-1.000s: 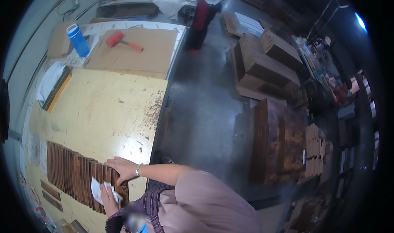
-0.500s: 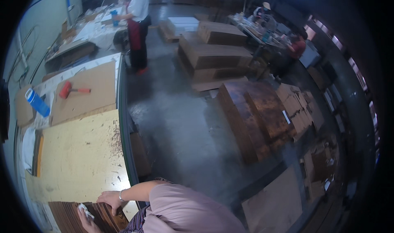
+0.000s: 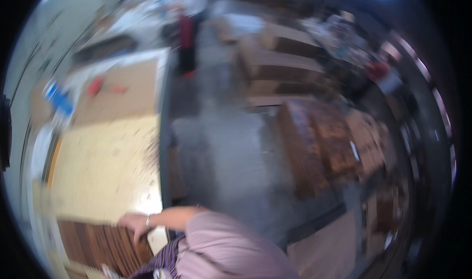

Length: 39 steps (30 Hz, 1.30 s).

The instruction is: The person applies a liquid to dark wood slats using a sponge and then wipes them with a white cloth. They handle the slats individually and in groups to ensure coverage across the surfaces.

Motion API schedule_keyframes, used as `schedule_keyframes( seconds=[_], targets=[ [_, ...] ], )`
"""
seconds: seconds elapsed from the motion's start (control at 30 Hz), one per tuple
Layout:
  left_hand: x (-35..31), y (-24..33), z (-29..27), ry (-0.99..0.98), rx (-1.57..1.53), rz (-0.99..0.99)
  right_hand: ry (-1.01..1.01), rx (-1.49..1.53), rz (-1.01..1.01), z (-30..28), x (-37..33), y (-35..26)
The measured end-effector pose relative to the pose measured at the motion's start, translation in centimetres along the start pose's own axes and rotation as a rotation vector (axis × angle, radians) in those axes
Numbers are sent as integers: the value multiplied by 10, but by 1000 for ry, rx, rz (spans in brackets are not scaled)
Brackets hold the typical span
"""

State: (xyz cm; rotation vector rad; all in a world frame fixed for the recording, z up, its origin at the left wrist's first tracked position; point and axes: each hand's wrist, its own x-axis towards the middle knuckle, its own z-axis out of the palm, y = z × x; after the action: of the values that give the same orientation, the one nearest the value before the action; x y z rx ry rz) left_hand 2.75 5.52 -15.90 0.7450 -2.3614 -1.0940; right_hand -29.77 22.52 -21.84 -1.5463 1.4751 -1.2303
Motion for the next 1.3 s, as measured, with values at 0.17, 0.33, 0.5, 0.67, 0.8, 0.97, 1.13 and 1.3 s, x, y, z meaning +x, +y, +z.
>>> schedule_keyframes(
  seconds=[0.17, 0.33, 0.5, 0.67, 0.8, 0.97, 1.13, 1.3],
  targets=[
    [-11, 103, 48, -43, 346, 102, 20, -105, 41, -23, -18, -41],
    [-184, 56, -33, 356, 111, -425, -83, -436, 181, -17, -51, -66],
    [-166, 130, -25, 627, 121, -564, 116, -553, 192, -55, -45, -44],
    [-20, 148, 23, 518, 208, -177, -20, -214, 140, -32, 37, -75],
    [60, 126, 63, 232, 389, -44, -128, -296, 106, -7, 96, -65],
    [-20, 88, 45, 199, 471, -268, -248, -196, 168, -12, 106, -61],
    [21, 97, 83, 250, 554, -203, -253, -187, 153, 0, 101, -48],
    [36, 99, 91, 293, 450, -198, -256, -169, 142, -4, 103, -43]
  ],
)
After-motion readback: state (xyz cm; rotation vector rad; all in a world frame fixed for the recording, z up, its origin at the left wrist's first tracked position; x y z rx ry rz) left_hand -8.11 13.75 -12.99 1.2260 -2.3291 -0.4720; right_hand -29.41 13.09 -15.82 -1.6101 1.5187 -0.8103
